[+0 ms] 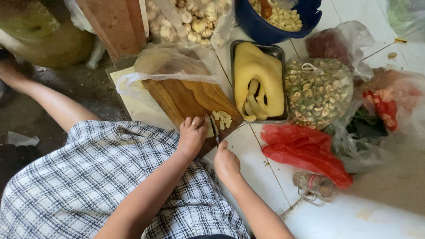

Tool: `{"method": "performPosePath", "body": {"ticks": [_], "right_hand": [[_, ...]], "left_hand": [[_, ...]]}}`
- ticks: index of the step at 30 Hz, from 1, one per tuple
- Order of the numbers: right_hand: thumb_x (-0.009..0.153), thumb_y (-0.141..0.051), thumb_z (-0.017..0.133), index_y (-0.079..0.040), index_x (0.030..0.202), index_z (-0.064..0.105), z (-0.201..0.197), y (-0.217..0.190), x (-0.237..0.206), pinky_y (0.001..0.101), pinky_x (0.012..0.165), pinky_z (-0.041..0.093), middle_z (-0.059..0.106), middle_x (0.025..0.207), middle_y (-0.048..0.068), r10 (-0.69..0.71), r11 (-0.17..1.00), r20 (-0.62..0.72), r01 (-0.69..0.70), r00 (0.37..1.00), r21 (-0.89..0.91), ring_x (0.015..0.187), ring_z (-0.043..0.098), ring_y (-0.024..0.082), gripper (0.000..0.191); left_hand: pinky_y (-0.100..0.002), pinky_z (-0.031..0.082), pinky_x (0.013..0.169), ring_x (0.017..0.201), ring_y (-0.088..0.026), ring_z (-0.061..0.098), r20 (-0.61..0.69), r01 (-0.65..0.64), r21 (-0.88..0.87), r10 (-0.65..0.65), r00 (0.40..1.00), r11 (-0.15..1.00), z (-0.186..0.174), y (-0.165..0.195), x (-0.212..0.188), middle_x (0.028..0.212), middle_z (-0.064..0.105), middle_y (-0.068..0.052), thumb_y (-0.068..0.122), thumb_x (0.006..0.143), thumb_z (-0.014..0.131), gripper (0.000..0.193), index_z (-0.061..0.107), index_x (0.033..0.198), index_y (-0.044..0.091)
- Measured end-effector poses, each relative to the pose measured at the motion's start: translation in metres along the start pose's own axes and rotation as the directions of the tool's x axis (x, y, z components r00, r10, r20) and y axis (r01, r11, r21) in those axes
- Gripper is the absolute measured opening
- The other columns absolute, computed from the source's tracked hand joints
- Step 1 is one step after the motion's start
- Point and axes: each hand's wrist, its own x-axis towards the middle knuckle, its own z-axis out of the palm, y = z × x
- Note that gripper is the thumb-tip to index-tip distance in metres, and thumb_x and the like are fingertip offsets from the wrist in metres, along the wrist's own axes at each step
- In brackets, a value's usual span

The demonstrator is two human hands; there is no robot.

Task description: The person sits on the floor and uses a knife to slice a yellow vegetable into strips and then into small cubes on a wooden cutting board. The cut pieces are gathered and placed into a green bowl nearby.

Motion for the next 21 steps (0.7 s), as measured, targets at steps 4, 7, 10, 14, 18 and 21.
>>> {"method": "performPosePath", "body": {"ticks": [4,7,10,14,18,21], "right_hand": [[0.092,-0.007,0.053,0.014,0.13,0.036,0.008,0.006,0.01,0.0495,0.07,0.061,0.073,0.082,0.027,-0.053,0.993,-0.047,0.047,0.998,-0.106,0.078,0.075,0.041,0.046],[0.094,-0.008,0.053,0.011,0.123,0.041,0.009,0.015,0.015,0.0469,0.067,0.062,0.074,0.079,0.023,-0.109,0.977,-0.107,0.086,0.988,-0.195,0.075,0.076,0.038,0.037],[0.096,-0.008,0.053,0.009,0.121,0.043,0.0,0.02,0.025,0.0473,0.066,0.062,0.073,0.077,0.022,-0.117,0.975,-0.132,0.088,0.984,-0.205,0.073,0.076,0.038,0.032],[0.091,-0.008,0.055,0.009,0.117,0.043,-0.01,0.015,0.02,0.0499,0.068,0.061,0.072,0.076,0.026,-0.123,0.987,-0.088,0.112,0.989,-0.114,0.074,0.074,0.042,0.034],[0.095,-0.012,0.051,0.011,0.119,0.04,-0.019,-0.003,-0.004,0.0516,0.069,0.06,0.071,0.079,0.029,-0.081,0.997,-0.052,0.08,0.995,-0.016,0.076,0.074,0.044,0.034],[0.098,-0.016,0.048,0.01,0.119,0.04,-0.024,-0.013,-0.019,0.0519,0.072,0.06,0.071,0.081,0.03,-0.051,0.998,0.009,0.051,0.999,0.041,0.08,0.073,0.045,0.034]], "left_hand": [[-0.043,0.045,0.093,0.107,-0.028,0.053,-0.024,-0.023,0.003,0.023,0.999,1.0,0.001,-0.001,0.0,0.123,0.062,0.0,0.015,0.083,0.07,0.04,0.072,0.123,0.011],[-0.042,0.045,0.092,0.107,-0.027,0.054,-0.032,-0.022,0.027,0.023,0.999,0.999,0.003,-0.001,-0.001,0.121,0.062,0.0,0.013,0.081,0.07,0.045,0.073,0.125,0.011],[-0.043,0.046,0.094,0.108,-0.028,0.054,-0.041,-0.034,0.006,0.034,0.999,0.999,0.004,-0.003,-0.002,0.121,0.062,-0.002,0.015,0.08,0.071,0.036,0.074,0.116,0.012],[-0.043,0.046,0.092,0.107,-0.028,0.054,-0.024,-0.013,-0.017,0.012,1.0,1.0,0.004,-0.004,-0.001,0.122,0.063,-0.001,0.014,0.081,0.071,0.036,0.074,0.116,0.012],[-0.044,0.046,0.092,0.108,-0.029,0.054,-0.04,-0.008,-0.039,0.007,0.999,0.999,0.005,-0.004,-0.001,0.122,0.063,-0.002,0.013,0.08,0.071,0.037,0.075,0.116,0.011],[-0.044,0.046,0.092,0.108,-0.03,0.054,-0.024,-0.001,-0.033,0.001,1.0,0.999,0.006,-0.003,-0.001,0.123,0.063,-0.002,0.013,0.079,0.071,0.037,0.075,0.116,0.01]]}}
